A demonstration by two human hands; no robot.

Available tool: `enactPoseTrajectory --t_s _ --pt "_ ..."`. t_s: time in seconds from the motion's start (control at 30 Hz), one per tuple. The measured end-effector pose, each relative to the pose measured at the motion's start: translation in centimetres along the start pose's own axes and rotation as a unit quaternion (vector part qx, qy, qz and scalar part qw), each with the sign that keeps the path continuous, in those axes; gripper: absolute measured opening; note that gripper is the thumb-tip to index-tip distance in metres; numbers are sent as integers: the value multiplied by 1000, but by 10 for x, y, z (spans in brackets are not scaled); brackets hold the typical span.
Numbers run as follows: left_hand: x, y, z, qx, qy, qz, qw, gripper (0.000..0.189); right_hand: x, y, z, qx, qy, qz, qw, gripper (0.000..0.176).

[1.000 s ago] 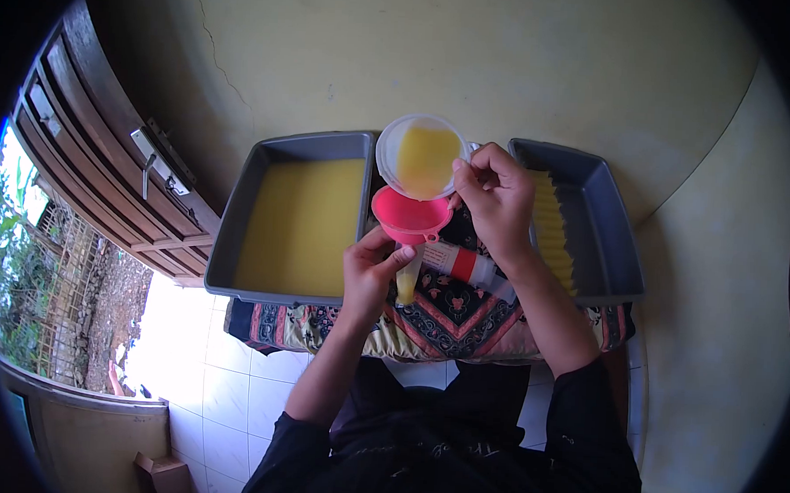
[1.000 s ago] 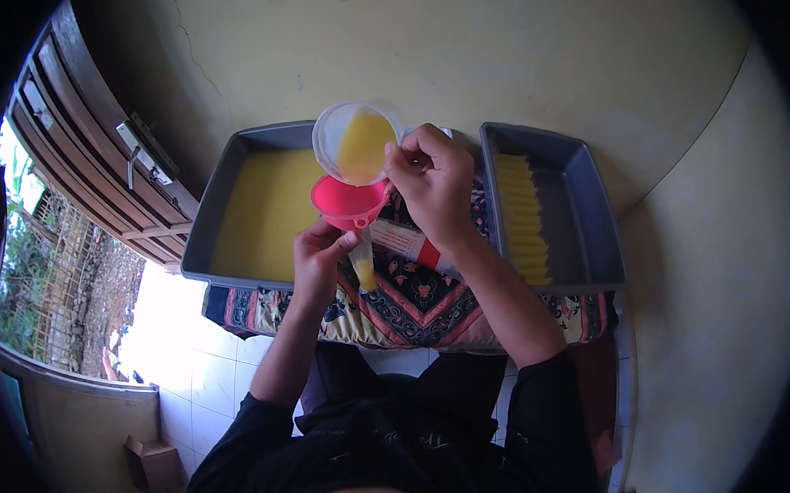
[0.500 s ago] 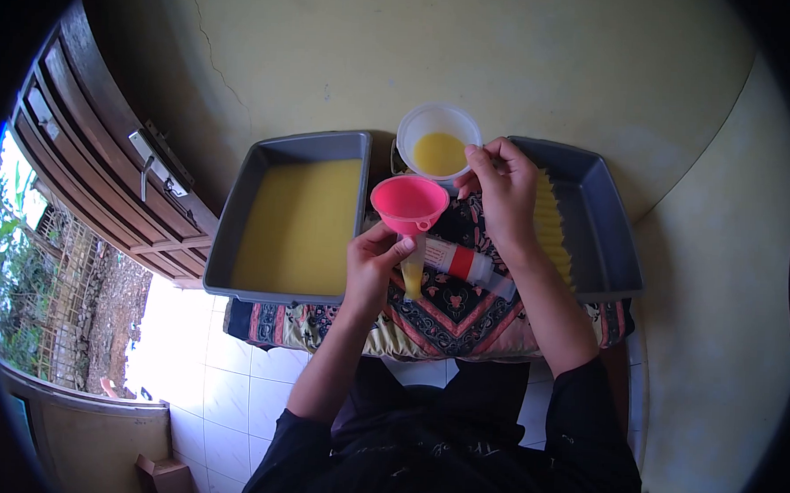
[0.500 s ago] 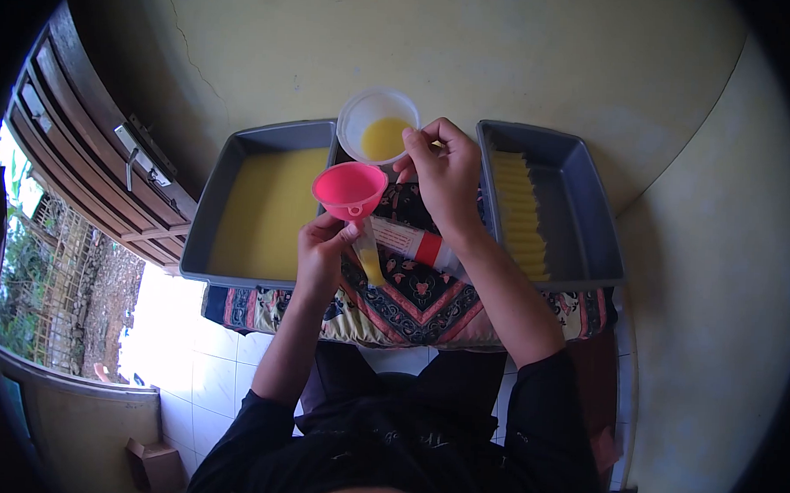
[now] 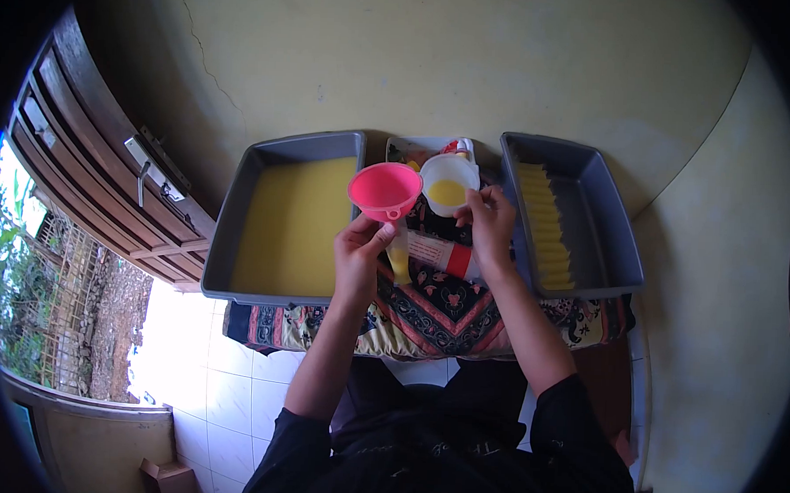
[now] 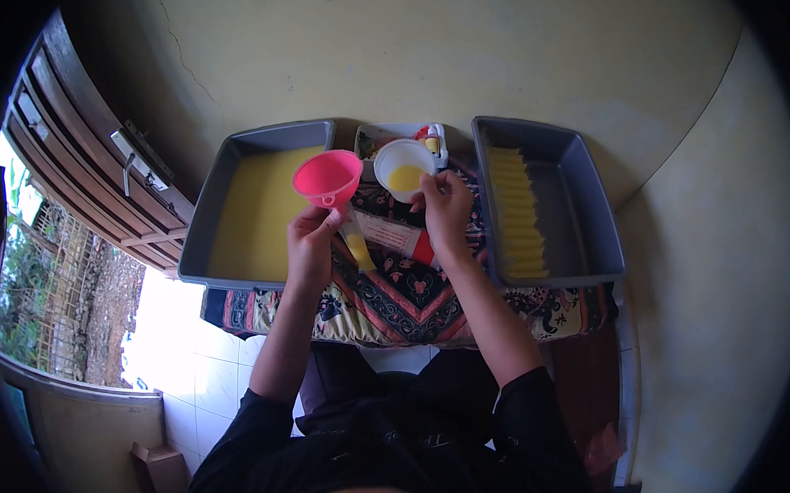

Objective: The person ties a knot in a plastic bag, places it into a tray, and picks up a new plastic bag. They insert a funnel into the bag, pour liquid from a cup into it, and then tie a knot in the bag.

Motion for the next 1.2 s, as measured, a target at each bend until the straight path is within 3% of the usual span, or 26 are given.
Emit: enactPoseTrajectory --t_s 0.1,0.33,0.4,0.5,0.63,0.7,0.73,0.8,0.87,0.9,0.97,1.0,1.07,1.2 --pt "2 -2 -8 -23 9 0 1000 29 17 -3 34 -32 40 10 999 18" --pt "-5 -3 -13 3 15 7 1000 27 33 -9 80 -92 21 43 995 19" --pt "-6 -6 -17 -40 25 -8 999 26 30 -9 86 -114 0 25 993 20" --pt "-8 -1 -13 33 33 -6 999 24 27 -8 95 -121 -15 6 992 20" --pt "-6 -3 -22 8 50 -18 999 23 35 -11 97 -139 11 4 990 23" --pt "-7 -2 -20 19 43 -27 999 23 43 -11 87 -84 202 15 976 20" --pt "-8 -2 -21 20 44 -27 998 23 43 -8 85 -84 203 16 976 20" --pt "-11 -3 -23 -20 35 -58 998 24 35 6 62 36 231 77 969 30" --pt "-17 -3 -20 -7 34 -66 997 24 24 23 30 81 56 -36 994 48" --pt "-20 -2 -19 6 31 -74 997 24 17 31 11 80 58 -34 994 48" --pt "-26 -1 -19 27 36 -81 996 23 4 43 -27 223 50 -132 965 48" --pt "-29 -1 -21 45 39 -87 994 22 5 44 -38 222 52 -129 965 48" --pt "-32 -1 -22 37 17 -101 994 22 5 42 -50 296 214 -178 914 40" --pt "-32 -3 -37 25 32 -89 995 19 16 34 -40 279 186 -159 929 29"
Point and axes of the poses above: each hand's wrist, its own y-axis away from the middle knuckle, its own x-axis out of the back of the hand, z = x × y, the point moved 1 cm from there along -y, towards the middle knuckle, and after that the axes turned 4 degrees about -x, right-handed, at the moved point
